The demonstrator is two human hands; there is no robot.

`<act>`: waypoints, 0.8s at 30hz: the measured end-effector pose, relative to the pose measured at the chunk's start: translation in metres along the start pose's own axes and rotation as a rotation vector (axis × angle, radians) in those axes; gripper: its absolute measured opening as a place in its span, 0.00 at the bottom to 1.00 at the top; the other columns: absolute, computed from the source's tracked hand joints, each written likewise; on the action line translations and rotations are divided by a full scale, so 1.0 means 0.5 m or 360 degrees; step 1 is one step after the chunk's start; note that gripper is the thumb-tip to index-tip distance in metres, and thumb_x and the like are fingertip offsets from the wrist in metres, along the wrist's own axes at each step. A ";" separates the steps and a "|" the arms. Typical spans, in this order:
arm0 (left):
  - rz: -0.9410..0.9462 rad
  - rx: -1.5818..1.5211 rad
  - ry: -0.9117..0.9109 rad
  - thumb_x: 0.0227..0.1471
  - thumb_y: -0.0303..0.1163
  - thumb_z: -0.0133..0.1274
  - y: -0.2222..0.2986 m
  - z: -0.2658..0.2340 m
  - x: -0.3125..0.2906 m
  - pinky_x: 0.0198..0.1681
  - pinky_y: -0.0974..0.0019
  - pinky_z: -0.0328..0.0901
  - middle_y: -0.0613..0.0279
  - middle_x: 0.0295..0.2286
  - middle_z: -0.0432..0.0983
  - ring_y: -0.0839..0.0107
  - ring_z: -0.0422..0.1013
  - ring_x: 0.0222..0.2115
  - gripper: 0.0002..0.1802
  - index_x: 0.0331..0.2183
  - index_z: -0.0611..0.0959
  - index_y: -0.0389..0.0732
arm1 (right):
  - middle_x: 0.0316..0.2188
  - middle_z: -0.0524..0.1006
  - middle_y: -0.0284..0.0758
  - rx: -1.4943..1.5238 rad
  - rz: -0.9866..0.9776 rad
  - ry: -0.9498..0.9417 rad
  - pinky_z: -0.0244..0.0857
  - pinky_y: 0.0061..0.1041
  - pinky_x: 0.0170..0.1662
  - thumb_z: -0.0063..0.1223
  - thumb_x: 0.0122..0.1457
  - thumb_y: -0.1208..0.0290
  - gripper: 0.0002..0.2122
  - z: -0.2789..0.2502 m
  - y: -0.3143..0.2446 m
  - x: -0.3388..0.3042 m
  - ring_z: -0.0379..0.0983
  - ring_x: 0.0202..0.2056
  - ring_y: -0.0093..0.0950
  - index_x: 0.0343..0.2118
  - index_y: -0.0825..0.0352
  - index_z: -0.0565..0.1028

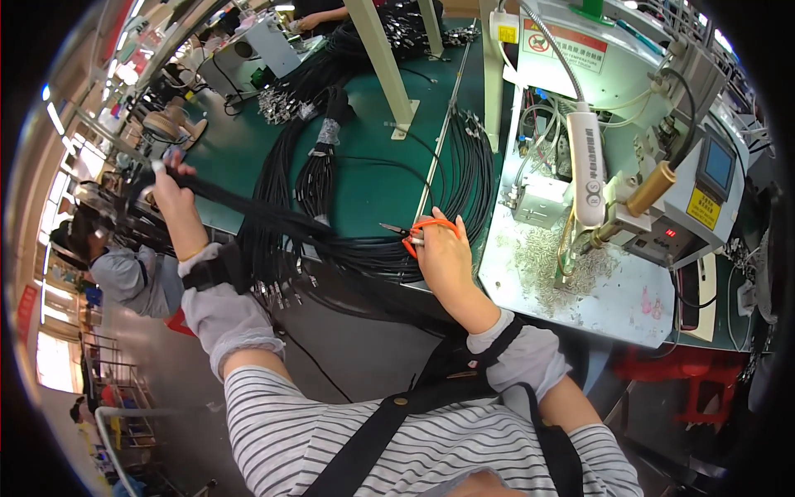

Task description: The person uses shears to trim the ends of individual wires in a bundle, then sets it aside to pick up another bundle and repeat the process.

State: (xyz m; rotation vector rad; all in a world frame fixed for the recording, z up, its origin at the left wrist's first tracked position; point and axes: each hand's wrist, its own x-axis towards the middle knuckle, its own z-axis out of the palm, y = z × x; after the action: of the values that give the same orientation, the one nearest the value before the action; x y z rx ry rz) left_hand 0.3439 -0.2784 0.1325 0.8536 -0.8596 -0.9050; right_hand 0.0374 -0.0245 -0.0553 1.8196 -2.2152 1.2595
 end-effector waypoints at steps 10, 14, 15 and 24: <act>-0.0858 -0.1406 -0.0662 0.56 0.33 0.30 -0.079 -0.159 -0.229 0.15 0.78 0.54 0.66 0.16 0.55 0.79 0.54 0.12 0.20 0.40 0.64 0.24 | 0.28 0.74 0.38 -0.0160 -0.0047 0.0080 0.47 0.42 0.53 0.48 0.47 0.74 0.05 0.013 0.009 0.010 0.66 0.45 0.33 0.27 0.68 0.70; -0.1075 -0.1613 -0.0456 0.55 0.32 0.30 -0.167 -0.177 -0.257 0.16 0.78 0.56 0.66 0.17 0.57 0.81 0.55 0.12 0.17 0.37 0.68 0.28 | 0.28 0.74 0.39 -0.0185 0.0004 0.0108 0.45 0.44 0.54 0.48 0.47 0.74 0.04 0.019 0.026 0.030 0.66 0.45 0.34 0.25 0.68 0.70; -0.1175 -0.1679 -0.0384 0.55 0.32 0.32 -0.177 -0.177 -0.263 0.17 0.79 0.57 0.67 0.17 0.57 0.81 0.55 0.12 0.16 0.37 0.68 0.29 | 0.27 0.74 0.39 -0.0185 -0.0006 0.0142 0.47 0.42 0.53 0.48 0.47 0.74 0.04 0.020 0.030 0.038 0.66 0.45 0.35 0.26 0.67 0.70; -0.1244 -0.1289 -0.0743 0.53 0.37 0.40 -0.144 -0.010 -0.533 0.20 0.75 0.61 0.68 0.22 0.64 0.79 0.61 0.16 0.13 0.39 0.70 0.42 | 0.26 0.73 0.43 0.1156 0.0055 -0.0442 0.62 0.22 0.33 0.51 0.50 0.69 0.11 -0.096 -0.176 -0.037 0.72 0.30 0.31 0.34 0.72 0.70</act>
State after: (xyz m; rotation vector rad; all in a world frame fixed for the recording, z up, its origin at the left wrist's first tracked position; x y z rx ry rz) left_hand 0.2317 -0.0634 0.0005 0.2265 -0.4359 -2.0174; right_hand 0.0941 0.0181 0.0177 2.2957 -2.0607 2.1464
